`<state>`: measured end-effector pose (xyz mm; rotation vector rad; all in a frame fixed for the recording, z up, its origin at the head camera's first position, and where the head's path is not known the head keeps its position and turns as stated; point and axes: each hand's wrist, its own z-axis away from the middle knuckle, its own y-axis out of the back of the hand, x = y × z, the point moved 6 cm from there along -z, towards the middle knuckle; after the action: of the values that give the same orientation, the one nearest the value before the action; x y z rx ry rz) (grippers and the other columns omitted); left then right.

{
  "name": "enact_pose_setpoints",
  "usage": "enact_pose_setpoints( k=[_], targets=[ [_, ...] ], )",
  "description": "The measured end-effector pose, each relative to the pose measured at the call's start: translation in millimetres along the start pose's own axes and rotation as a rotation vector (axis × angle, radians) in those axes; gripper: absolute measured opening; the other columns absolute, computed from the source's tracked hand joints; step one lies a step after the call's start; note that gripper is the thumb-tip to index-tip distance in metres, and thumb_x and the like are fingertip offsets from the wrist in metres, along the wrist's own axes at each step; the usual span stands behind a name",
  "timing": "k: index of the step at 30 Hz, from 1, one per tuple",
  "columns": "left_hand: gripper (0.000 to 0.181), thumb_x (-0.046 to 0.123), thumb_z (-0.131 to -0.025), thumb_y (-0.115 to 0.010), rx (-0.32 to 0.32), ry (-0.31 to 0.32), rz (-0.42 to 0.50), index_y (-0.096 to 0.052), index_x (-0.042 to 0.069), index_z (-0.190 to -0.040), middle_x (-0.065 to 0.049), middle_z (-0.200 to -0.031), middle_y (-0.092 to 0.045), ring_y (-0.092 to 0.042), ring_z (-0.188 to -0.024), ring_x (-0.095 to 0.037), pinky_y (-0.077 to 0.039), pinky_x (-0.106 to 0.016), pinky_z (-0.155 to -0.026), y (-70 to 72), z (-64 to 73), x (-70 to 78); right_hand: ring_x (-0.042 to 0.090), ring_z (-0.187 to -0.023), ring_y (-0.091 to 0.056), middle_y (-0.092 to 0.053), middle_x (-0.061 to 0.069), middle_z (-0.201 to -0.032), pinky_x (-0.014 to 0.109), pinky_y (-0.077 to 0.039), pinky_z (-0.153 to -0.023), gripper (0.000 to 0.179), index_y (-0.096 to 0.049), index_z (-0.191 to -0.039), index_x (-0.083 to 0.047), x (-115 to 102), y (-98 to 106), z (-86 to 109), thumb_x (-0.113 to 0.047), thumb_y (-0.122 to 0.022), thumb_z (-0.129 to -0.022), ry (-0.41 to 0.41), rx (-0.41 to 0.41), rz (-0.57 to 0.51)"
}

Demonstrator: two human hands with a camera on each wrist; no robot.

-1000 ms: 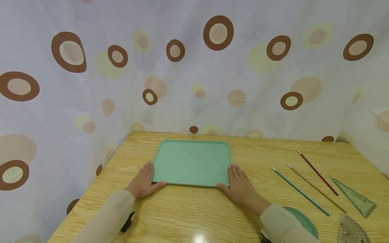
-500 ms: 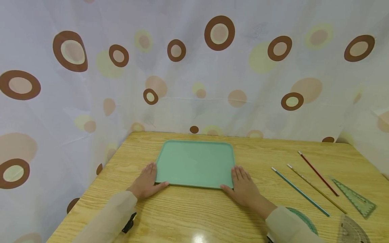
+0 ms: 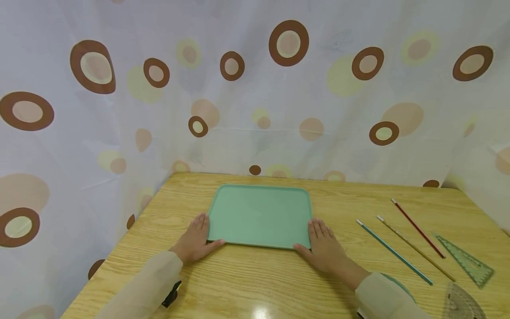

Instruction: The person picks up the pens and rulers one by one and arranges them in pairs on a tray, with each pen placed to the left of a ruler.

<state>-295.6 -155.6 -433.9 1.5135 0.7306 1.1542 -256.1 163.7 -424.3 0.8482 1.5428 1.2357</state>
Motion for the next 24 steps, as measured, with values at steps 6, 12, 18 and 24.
enact_pose_setpoints(
  k=[6, 12, 18, 24],
  targets=[
    [0.094, 0.055, -0.091, -0.046, -0.002, 0.0, -0.013, -0.011, -0.015, -0.142, -0.033, -0.15, -0.009, -0.01, -0.141, -0.043, -0.016, -0.053, -0.114, -1.1, 0.5, 2.7, 0.048, -0.138, -0.012, -0.016, 0.035, -0.147, 0.06, -0.014, -0.111, 0.084, -0.019, -0.14, 0.017, 2.3, 0.2, 1.9, -0.051, -0.04, -0.095, -0.003, -0.008, -0.009],
    [0.093, 0.055, -0.091, -0.045, 0.002, -0.012, -0.009, -0.011, -0.015, -0.142, -0.033, -0.15, -0.009, -0.009, -0.141, -0.042, -0.016, -0.053, -0.114, -2.1, -0.5, 6.3, 0.05, -0.137, -0.015, -0.019, 0.037, -0.146, 0.062, -0.016, -0.109, 0.085, -0.024, -0.137, 0.02, 3.8, 2.3, 4.5, -0.051, -0.044, -0.093, 0.015, 0.03, -0.038],
    [0.092, 0.055, -0.092, -0.045, -0.002, -0.022, -0.015, -0.011, -0.015, -0.142, -0.032, -0.15, -0.009, -0.008, -0.142, -0.042, -0.015, -0.052, -0.115, -2.1, -0.3, 10.1, 0.05, -0.136, -0.016, -0.02, 0.037, -0.145, 0.062, -0.018, -0.109, 0.082, -0.025, -0.136, 0.02, 6.5, 2.2, 6.9, -0.048, -0.043, -0.095, 0.016, 0.031, -0.002],
    [0.092, 0.055, -0.092, -0.045, -0.002, -0.025, -0.008, -0.013, -0.015, -0.142, -0.033, -0.15, -0.01, -0.01, -0.141, -0.043, -0.016, -0.053, -0.114, -0.8, 1.7, 14.6, 0.049, -0.137, -0.014, -0.019, 0.037, -0.146, 0.062, -0.018, -0.109, 0.081, -0.025, -0.137, 0.02, 7.8, 4.0, 10.4, -0.048, -0.042, -0.096, 0.005, 0.021, 0.01]
  ],
)
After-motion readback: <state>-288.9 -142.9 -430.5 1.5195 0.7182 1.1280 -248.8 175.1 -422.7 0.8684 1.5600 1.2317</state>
